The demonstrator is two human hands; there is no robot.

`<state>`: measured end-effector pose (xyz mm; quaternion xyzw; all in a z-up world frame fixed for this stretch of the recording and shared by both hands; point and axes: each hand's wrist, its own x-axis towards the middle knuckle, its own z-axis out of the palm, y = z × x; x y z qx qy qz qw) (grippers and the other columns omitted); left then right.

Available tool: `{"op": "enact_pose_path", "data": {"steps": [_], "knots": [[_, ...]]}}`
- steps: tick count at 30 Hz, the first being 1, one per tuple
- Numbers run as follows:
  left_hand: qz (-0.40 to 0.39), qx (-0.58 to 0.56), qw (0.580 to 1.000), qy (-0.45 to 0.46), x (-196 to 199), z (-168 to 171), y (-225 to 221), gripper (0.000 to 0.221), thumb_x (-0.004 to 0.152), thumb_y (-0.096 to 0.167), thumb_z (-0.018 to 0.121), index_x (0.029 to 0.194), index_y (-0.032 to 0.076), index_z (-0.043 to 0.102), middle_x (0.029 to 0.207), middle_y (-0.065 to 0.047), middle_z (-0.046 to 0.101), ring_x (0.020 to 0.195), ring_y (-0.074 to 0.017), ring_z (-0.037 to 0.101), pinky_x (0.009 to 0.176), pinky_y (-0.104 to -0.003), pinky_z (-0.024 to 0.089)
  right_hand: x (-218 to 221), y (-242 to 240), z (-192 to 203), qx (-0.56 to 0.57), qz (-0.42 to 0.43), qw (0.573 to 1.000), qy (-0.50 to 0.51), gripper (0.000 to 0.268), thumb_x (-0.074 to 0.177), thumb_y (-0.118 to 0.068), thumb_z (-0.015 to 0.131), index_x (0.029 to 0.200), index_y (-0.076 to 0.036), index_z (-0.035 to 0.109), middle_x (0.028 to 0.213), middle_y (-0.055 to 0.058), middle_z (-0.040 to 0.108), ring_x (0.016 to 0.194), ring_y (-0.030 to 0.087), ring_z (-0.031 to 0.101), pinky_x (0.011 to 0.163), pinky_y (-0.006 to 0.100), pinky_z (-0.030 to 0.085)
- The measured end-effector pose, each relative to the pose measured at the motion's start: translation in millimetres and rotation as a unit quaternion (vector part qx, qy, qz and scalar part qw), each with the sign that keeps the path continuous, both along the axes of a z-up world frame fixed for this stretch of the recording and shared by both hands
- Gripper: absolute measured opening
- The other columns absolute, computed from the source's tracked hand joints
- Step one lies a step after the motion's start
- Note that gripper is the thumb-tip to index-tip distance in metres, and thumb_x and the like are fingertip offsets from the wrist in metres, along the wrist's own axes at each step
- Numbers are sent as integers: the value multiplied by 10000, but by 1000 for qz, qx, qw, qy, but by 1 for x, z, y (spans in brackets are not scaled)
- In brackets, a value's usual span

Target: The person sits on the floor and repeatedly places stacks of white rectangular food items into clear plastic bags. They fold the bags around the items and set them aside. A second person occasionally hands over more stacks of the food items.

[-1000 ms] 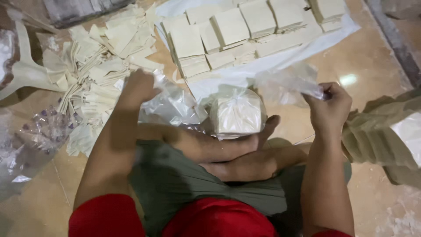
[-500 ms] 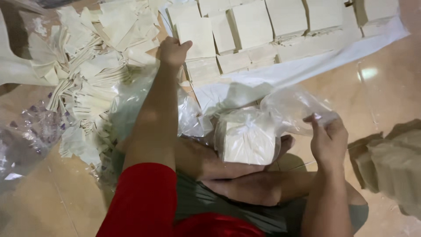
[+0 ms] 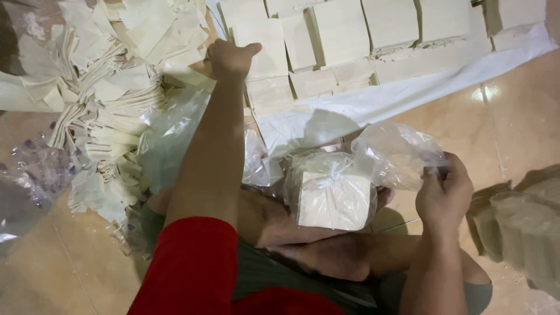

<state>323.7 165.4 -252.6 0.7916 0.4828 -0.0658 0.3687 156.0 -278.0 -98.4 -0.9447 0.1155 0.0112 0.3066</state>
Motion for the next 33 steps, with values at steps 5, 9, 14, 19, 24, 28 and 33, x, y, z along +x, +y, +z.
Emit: {"op": "enact_pose_path", "data": {"steps": [5, 9, 14, 19, 24, 28, 33], "knots": [[-27, 26, 998, 45, -4, 36, -15, 974, 710, 684, 914, 1354, 28, 592, 1304, -102, 645, 1098, -284, 705, 823, -411, 610, 0, 3, 1, 8, -4, 1000, 5, 190, 994, -51, 536, 1106, -64, 689, 854, 66, 640, 750, 217, 547, 642, 390, 394], [10, 15, 999, 33, -2, 30, -16, 1146, 647, 677, 980, 1454, 26, 493, 1441, -82, 581, 1239, -297, 655, 906, -413, 600, 1, -2, -1, 14, -10, 1000, 11, 277, 956, -27, 496, 1138, -76, 699, 853, 53, 648, 739, 209, 559, 644, 381, 420], [-3, -6, 1000, 26, -3, 55, -23, 961, 653, 603, 968, 1328, 33, 591, 1237, -72, 689, 1101, -258, 707, 852, -398, 604, 5, 1, 6, 30, -31, 999, 24, 221, 968, -88, 632, 1188, -105, 639, 963, 28, 739, 863, 193, 661, 754, 351, 470], [-14, -91, 996, -5, -20, 110, -41, 788, 761, 442, 786, 1420, 114, 504, 1413, -51, 579, 1265, -283, 601, 920, -411, 546, 10, 8, 21, 66, -86, 992, 66, 76, 886, -92, 700, 924, -135, 651, 812, -8, 707, 733, 114, 655, 690, 266, 479], [-81, -154, 955, -242, -40, 79, -26, 556, 747, 229, 880, 1180, 139, 544, 1051, -30, 770, 940, -199, 754, 805, -348, 594, 9, 6, 27, 35, -48, 996, 67, 347, 884, -327, 855, 832, -81, 615, 721, 26, 587, 695, 150, 515, 630, 357, 405], [27, -424, 815, -393, -87, 108, -47, 487, 748, -48, 839, 1186, 84, 671, 1104, -147, 802, 975, -298, 808, 824, -422, 695, 9, -18, 2, 57, -49, 997, -17, 401, 910, -359, 900, 800, -123, 595, 722, -40, 571, 700, 100, 472, 600, 331, 376], [202, -458, 743, -444, -161, 219, -96, 528, 795, 219, 842, 1205, -27, 619, 1086, -284, 703, 991, -440, 732, 913, -579, 555, 16, -20, 4, 78, -28, 993, -84, 457, 928, -352, 931, 818, -14, 644, 611, 143, 532, 579, 264, 504, 556, 377, 378]]}}
